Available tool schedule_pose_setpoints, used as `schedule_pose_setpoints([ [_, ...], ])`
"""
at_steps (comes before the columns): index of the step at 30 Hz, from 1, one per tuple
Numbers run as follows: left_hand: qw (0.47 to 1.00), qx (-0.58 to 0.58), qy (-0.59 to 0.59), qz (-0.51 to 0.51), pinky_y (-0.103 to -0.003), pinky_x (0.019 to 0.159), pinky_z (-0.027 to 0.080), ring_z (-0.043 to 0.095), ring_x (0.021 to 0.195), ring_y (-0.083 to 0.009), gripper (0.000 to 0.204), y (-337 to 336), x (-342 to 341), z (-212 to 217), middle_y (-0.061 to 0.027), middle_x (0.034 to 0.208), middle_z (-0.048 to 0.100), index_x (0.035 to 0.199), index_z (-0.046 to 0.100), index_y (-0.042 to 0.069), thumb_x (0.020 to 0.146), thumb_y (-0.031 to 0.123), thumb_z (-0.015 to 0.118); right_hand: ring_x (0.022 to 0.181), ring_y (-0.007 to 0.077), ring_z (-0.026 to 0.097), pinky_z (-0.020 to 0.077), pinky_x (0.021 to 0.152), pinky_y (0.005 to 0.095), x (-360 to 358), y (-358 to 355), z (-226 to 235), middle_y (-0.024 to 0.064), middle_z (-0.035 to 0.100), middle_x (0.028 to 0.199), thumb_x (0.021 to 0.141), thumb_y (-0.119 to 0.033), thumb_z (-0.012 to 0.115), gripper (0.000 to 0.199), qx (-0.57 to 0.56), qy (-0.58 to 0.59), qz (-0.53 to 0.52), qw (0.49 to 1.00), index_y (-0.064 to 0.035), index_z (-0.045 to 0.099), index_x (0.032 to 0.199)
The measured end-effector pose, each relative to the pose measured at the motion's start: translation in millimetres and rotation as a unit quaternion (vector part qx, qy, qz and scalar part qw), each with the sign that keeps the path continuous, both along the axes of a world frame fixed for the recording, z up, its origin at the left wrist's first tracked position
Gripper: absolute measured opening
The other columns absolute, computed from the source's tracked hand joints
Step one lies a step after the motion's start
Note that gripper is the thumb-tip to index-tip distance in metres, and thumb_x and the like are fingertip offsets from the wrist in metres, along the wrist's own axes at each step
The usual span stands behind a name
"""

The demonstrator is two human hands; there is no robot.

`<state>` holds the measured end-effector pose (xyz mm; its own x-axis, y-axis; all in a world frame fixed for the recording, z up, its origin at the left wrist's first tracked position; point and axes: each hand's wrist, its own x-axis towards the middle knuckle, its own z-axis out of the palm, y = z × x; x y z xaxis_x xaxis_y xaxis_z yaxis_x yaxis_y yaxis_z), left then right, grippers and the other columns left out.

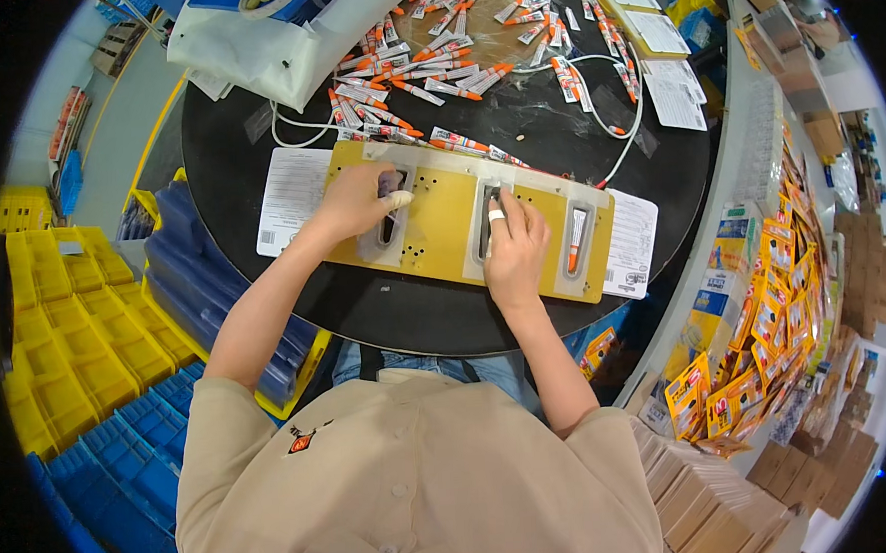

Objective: The person repeatedly places small orange-handled knives into a yellow cardboard packaging tray, then flips the tray to show the back and sets it aside. The process is repeated multiple times with new trays.

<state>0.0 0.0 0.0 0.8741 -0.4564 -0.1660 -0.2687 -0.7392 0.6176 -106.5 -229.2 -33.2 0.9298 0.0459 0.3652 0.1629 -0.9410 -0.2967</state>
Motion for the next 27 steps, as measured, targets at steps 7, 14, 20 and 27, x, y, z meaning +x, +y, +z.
schedule_pose_setpoints([
  [7, 0.979, 0.187, -0.059, -0.051, -0.042, 0.064, 0.050, 0.065, 0.074, -0.0334, 0.062, 11, 9, 9, -0.0128, 0.076, 0.066, 0.091, 0.059, 0.004, 0.068, 0.061, 0.070, 0.102, 0.0363, 0.051, 0.0418, 0.088, 0.0424, 42, -11, 36, 0.0168, 0.056, 0.112, 0.072, 0.002, 0.057, 0.033, 0.117, -0.026, 0.023, 0.993, -0.0007, 0.065, 0.103],
  [14, 0.966, 0.225, -0.095, -0.088, -0.042, 0.059, 0.049, 0.064, 0.069, -0.0348, 0.071, 24, 20, 22, -0.0129, 0.075, 0.065, 0.096, 0.055, 0.004, 0.065, 0.067, 0.067, 0.100, 0.0376, 0.059, 0.0504, 0.081, 0.0445, 228, 13, -9, 0.0200, 0.059, 0.104, 0.082, -0.013, 0.064, 0.028, -0.015, 0.100, 0.056, 0.993, -0.0012, 0.060, 0.106],
  [20, 0.963, 0.185, -0.148, -0.130, -0.042, 0.062, 0.049, 0.064, 0.075, -0.0348, 0.074, 18, 34, 19, -0.0139, 0.083, 0.066, 0.098, 0.055, 0.004, 0.065, 0.070, 0.065, 0.082, 0.0347, 0.066, 0.0505, 0.073, 0.0432, 215, -9, 18, 0.0165, 0.066, 0.085, 0.082, -0.016, 0.066, 0.047, 0.212, 0.132, 0.054, 0.967, -0.0043, 0.049, 0.124],
  [27, 0.970, 0.169, -0.125, -0.124, -0.043, 0.065, 0.049, 0.065, 0.077, -0.0331, 0.079, 27, 52, 21, -0.0133, 0.078, 0.066, 0.105, 0.056, 0.004, 0.066, 0.073, 0.062, 0.061, 0.0156, 0.054, 0.0450, 0.060, 0.0295, 53, -18, 44, 0.0075, 0.056, 0.078, 0.081, -0.004, 0.065, 0.045, 0.344, 0.230, 0.049, 0.909, -0.0049, 0.053, 0.124],
])
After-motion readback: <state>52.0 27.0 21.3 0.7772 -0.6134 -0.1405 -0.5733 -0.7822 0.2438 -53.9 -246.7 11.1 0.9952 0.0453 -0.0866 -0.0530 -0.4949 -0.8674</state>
